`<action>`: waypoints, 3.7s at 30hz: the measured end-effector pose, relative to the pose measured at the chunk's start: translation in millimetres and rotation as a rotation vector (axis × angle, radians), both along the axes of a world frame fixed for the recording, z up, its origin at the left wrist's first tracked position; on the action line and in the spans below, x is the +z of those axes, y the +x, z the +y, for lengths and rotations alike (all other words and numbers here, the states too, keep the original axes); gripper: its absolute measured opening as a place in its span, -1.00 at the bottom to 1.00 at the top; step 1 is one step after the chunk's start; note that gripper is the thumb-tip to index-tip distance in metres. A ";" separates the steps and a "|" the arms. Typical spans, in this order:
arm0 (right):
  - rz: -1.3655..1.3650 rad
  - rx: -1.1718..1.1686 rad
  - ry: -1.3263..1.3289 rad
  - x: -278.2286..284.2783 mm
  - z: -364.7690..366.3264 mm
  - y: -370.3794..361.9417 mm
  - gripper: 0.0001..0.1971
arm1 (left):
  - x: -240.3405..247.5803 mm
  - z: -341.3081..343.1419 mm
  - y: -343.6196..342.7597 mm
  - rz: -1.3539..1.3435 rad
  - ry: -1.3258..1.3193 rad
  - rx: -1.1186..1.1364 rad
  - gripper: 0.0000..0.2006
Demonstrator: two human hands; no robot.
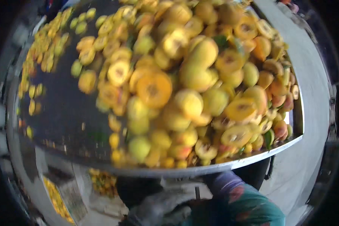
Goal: Manually removing pits from peach halves using a hand tool and sorting them on a table.
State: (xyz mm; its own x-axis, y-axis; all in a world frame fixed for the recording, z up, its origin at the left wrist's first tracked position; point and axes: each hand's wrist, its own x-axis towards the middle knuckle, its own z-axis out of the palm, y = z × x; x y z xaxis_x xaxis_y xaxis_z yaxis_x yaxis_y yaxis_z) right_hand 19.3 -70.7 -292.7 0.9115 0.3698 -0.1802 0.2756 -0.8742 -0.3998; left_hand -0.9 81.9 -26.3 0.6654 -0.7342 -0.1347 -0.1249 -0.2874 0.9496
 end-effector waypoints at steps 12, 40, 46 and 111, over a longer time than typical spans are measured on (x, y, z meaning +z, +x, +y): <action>0.007 -0.037 0.042 17.8 27.1 47.6 -0.78 | 1.2 -20.7 19.7 0.274 0.130 -0.093 -0.79; -0.065 -0.540 0.934 242.3 -114.0 -159.7 -0.57 | -26.4 -77.5 -65.6 0.044 -0.377 0.479 -0.61; 0.039 -0.301 0.615 269.7 -92.8 -154.4 -0.63 | -15.5 -72.6 -64.4 -0.357 -0.173 0.516 -0.60; -0.666 -1.748 1.003 36.0 -381.3 -267.0 -0.73 | -7.0 -112.4 -74.4 0.746 -0.616 0.545 -0.42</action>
State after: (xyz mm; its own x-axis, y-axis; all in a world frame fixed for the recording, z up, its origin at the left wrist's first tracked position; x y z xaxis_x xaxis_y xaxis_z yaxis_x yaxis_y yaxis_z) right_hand -247.7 -452.0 -256.7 0.1635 -0.9820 -0.0942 -0.1220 0.0746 -0.9897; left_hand -75.3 -30.5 -33.3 0.8239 -0.4468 -0.3486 0.5366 0.4172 0.7335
